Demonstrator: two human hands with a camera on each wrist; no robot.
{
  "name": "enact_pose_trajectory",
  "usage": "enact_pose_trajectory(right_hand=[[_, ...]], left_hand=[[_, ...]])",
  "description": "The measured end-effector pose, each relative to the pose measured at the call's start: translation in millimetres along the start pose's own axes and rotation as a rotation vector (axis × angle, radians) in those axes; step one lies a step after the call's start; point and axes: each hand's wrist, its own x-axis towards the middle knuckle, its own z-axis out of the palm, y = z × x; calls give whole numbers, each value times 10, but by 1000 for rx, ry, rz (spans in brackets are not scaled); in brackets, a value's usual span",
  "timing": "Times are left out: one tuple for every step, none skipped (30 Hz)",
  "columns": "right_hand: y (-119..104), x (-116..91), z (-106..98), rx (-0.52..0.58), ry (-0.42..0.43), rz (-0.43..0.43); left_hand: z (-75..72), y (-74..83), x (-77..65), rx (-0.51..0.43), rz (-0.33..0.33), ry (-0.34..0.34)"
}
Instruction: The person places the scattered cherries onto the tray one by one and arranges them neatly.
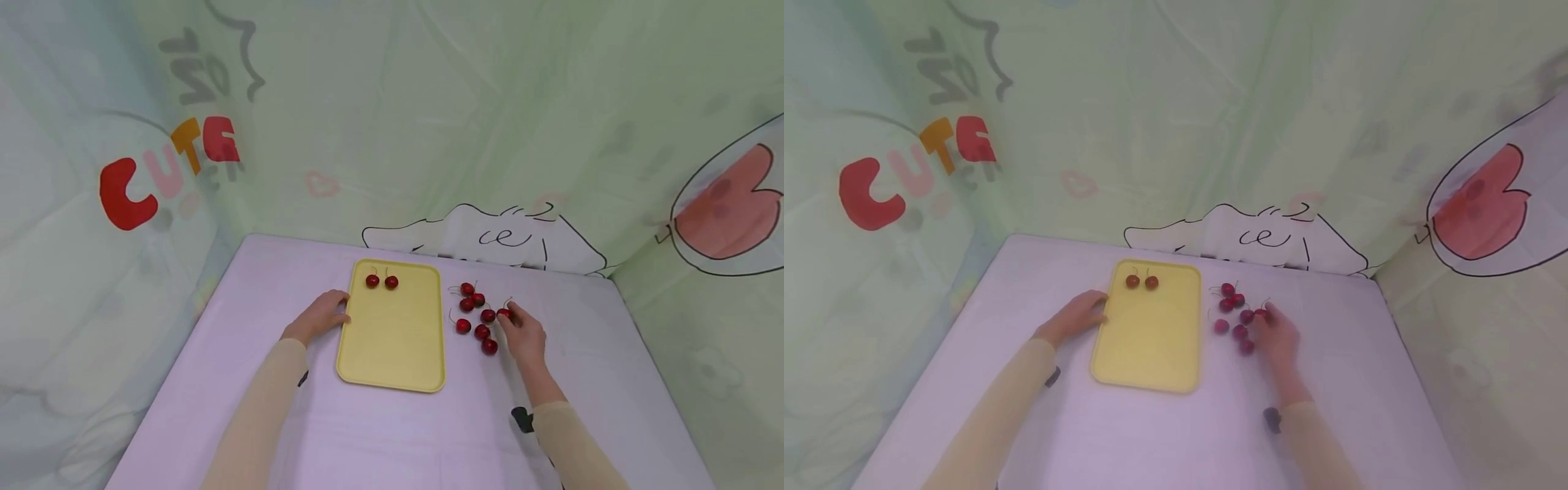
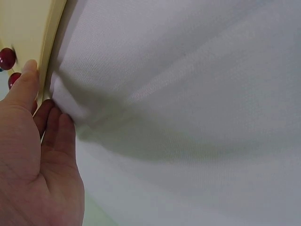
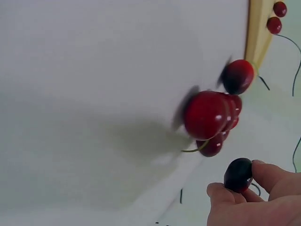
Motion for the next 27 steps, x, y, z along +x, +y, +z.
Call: enact_pose_trajectory(right_hand=[[-30,15,20,16,-1,2],[-60,32,44,23,-1,4],[-93,43,68,32,-3,2],[-132,50,86,39,-10,1],[-163,57,108,46,-20,-11],[-192,68,138,58,-26,-10],[-217,83,171,69,-30,-11],[-243,95,206,81,-32,-14],[-266,108,242,90,-35,-21],[-296,120,280,92,-34,-20],[-322,131,323,89,-32,-18],[-345,143,363,84,-31,-18],[-375,151,401,78,-31,-21],[-403,159,438,72,-34,-20],[-429,167,474,70,-36,-22],[-457,170,507,71,-42,-20],[-479,180,541,77,-54,-24],[-504,189,572,88,-64,-32],[-533,195,603,100,-72,-38],[-553,205,637,103,-77,-47],[-578,212,669,111,-81,-54],[-601,219,699,117,-89,-60],[-623,228,733,126,-97,-69],[-648,230,765,136,-100,-68],[-670,235,798,139,-103,-69],[-688,243,833,146,-106,-67],[-708,247,863,145,-106,-70]], left_hand=[[2,-2,3,-2,-3,0],[4,-5,4,-4,-8,-1],[7,-5,3,-5,-10,-1],[9,-6,3,-7,-17,-3],[11,-6,5,-9,-25,-7],[13,-6,6,-8,-29,-9],[14,-5,6,-7,-34,-10],[14,-2,6,-8,-39,-12],[14,1,5,-8,-40,-11],[14,5,6,-9,-41,-12],[12,10,6,-9,-40,-12],[10,16,1,-9,-37,-11],[9,19,-3,-9,-37,-11],[7,25,-6,-7,-35,-13],[6,27,-9,-4,-34,-14],[4,31,-14,-5,-31,-12],[2,36,-21,-5,-31,-12],[2,40,-26,-5,-29,-10],[0,43,-30,-4,-30,-10],[-2,47,-34,-6,-29,-8],[-3,50,-39,-7,-28,-6],[-5,56,-44,-9,-27,-5],[-7,59,-46,-10,-27,-4],[-10,63,-46,-10,-29,-5],[-12,65,-48,-9,-32,-6],[-13,68,-48,-9,-33,-6],[-14,70,-47,-10,-35,-5]])
